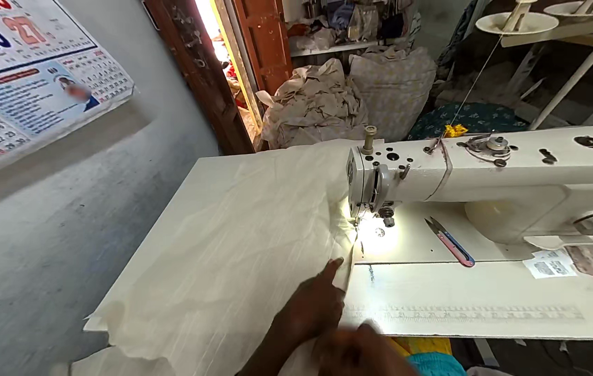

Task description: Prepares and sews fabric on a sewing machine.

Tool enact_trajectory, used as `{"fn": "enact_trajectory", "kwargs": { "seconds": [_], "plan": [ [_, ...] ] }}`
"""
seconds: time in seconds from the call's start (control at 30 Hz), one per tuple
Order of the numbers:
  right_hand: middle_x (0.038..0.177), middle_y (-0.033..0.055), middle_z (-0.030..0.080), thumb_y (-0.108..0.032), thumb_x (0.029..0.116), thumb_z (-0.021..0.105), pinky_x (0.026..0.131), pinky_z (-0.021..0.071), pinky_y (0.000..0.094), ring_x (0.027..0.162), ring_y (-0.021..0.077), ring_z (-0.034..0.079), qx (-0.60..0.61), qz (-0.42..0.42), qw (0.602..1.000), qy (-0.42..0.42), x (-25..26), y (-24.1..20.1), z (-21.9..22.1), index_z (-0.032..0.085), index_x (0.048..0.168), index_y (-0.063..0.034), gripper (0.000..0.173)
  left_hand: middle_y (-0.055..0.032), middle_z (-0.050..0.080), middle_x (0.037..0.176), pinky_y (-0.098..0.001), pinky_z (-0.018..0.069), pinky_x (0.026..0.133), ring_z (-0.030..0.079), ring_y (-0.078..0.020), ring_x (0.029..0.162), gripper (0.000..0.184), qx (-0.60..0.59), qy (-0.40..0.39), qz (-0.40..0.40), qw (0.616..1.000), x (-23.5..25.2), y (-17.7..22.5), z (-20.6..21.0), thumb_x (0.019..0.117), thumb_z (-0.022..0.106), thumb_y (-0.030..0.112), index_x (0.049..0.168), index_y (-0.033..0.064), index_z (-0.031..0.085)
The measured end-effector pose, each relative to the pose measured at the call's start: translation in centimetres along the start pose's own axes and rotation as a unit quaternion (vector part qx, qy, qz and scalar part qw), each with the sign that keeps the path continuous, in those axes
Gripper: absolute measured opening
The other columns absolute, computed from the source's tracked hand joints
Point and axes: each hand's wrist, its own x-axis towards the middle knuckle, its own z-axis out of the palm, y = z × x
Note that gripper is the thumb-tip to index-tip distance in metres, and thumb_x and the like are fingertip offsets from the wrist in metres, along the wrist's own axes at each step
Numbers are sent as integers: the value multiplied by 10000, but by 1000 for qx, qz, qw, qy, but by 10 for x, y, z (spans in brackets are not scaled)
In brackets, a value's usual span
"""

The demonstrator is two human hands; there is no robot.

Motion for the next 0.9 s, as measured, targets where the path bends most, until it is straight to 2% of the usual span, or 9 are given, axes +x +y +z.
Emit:
{"fn": "enact_trajectory", "kwargs": {
  "seconds": [0.03,0.1,0.13,0.2,0.3,0.5,0.63,0.77,0.9],
  "plan": [
    [800,91,707,-193,1001,606,633,588,406,671,202,680,-42,33,991,122,17,32,-10,738,1092,-34,226,-185,337,1631,-527,521,1009,613,-367,1247,413,-28,21,14,999,-5,2,9,996,598,206,1363,15,599],
    [838,65,707,-271,974,651,641,581,409,709,207,683,-182,55,929,317,57,88,-30,754,1038,-73,232,-188,360,1608,-498,568,915,678,-348,1096,297,-46,55,34,997,-7,14,34,1015,559,162,1236,2,676],
    [884,108,703,-253,947,705,664,585,449,742,257,688,-225,58,905,356,74,101,-38,756,1052,-39,244,-173,356,1611,-470,581,876,694,-322,1043,275,-46,67,29,996,-5,22,45,1030,533,164,1193,9,692],
    [898,161,668,-169,915,739,678,559,497,761,315,661,-259,67,881,390,100,107,-45,764,1028,8,212,-148,322,1631,-433,584,858,697,-292,1022,285,-55,69,-4,996,0,38,57,1044,494,153,1211,27,688],
    [879,166,650,-74,911,717,651,564,474,744,303,663,-294,74,860,410,115,106,-43,774,971,9,117,-156,310,1636,-396,589,815,701,-271,988,269,-76,96,-11,992,-2,50,71,1023,505,119,1176,25,706],
    [824,132,624,-57,894,711,592,554,398,664,244,630,-288,53,863,412,100,111,-35,791,980,-3,130,-175,315,1638,-372,588,828,706,-263,1025,249,-126,132,11,983,-10,44,76,1028,512,102,1134,-26,698],
    [829,127,624,-69,913,695,595,555,392,668,239,630,-288,61,865,406,104,111,-38,790,966,-4,127,-190,342,1618,-364,588,827,695,-262,1051,251,-138,149,33,979,-9,38,77,1033,518,127,1090,-32,704],
    [843,139,626,-69,925,684,622,561,400,692,251,636,-283,62,875,389,106,108,-43,793,1004,-11,146,-213,369,1597,-372,584,878,661,-289,1170,246,-168,181,51,968,-6,33,84,1025,538,128,1033,-48,710],
    [827,117,615,-87,908,689,592,547,368,666,217,621,-288,68,876,380,95,110,-36,792,983,-22,142,-233,370,1587,-371,570,924,611,-303,1257,255,-187,185,73,962,-6,27,87,1031,542,140,1021,-52,711]
  ]
}}
